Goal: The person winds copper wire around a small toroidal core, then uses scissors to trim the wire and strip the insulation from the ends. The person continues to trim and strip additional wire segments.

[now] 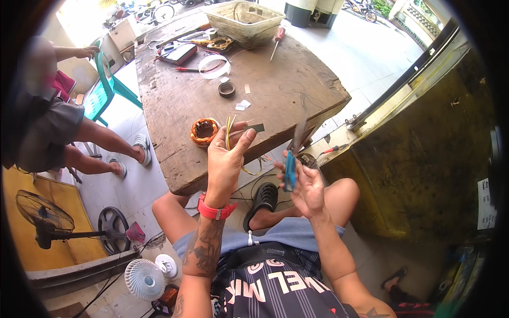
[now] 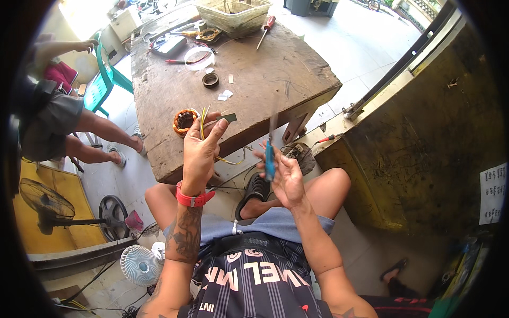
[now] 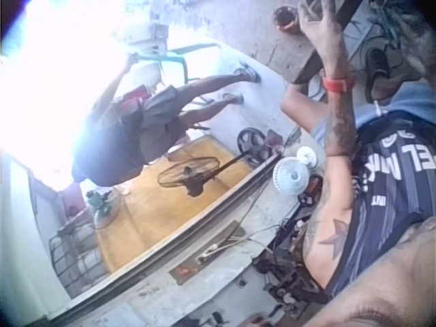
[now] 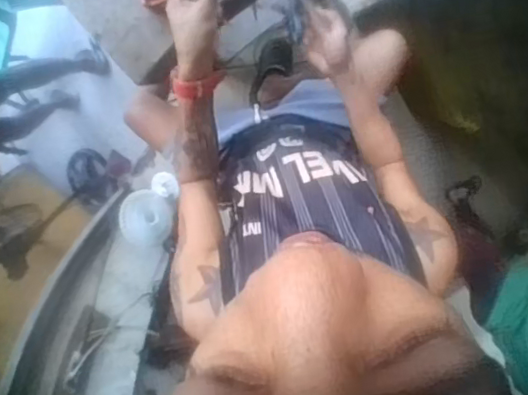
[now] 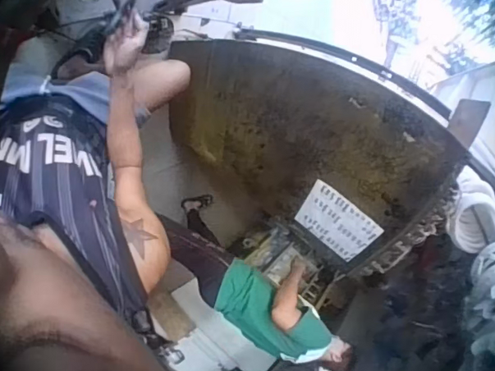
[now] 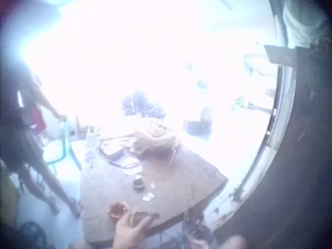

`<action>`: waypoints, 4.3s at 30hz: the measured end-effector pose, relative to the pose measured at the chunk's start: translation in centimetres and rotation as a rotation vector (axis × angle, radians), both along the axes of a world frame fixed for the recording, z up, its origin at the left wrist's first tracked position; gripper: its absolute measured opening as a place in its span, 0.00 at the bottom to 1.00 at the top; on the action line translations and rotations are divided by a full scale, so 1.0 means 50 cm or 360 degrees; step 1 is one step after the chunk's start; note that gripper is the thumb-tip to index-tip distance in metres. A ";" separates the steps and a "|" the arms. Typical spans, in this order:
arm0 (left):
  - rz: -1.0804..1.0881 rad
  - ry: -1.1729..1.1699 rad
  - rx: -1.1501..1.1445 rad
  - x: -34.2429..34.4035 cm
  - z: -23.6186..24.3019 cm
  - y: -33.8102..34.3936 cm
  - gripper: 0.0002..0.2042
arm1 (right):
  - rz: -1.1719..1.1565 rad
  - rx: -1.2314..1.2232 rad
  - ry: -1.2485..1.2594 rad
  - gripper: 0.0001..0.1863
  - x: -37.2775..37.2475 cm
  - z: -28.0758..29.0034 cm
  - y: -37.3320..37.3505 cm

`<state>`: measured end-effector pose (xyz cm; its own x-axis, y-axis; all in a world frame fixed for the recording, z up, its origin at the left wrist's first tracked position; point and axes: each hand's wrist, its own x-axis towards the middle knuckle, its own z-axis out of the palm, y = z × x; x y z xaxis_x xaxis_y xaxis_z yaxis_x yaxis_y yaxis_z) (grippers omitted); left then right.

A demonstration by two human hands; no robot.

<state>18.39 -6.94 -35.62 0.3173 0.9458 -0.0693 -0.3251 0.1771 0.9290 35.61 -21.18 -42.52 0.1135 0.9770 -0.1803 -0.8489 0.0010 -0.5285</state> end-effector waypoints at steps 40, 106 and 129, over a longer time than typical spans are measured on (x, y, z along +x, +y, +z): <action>0.0101 0.0134 0.0233 0.038 -0.030 0.024 0.18 | -0.0172 -0.0625 -0.3104 0.40 0.148 0.161 0.165; -0.0161 -0.0159 -0.0256 -0.223 -0.026 -0.128 0.15 | 0.0102 0.0371 -0.3416 0.07 0.019 -0.020 0.028; -0.0086 0.0050 0.0048 -0.172 -0.073 -0.179 0.08 | 0.0200 0.0086 -0.1482 0.11 -0.167 0.102 0.081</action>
<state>9.80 -15.90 -39.29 0.3659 0.9292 -0.0514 -0.2866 0.1650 0.9437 27.26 -17.15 -37.44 0.0822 0.9963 -0.0246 -0.0803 -0.0179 -0.9966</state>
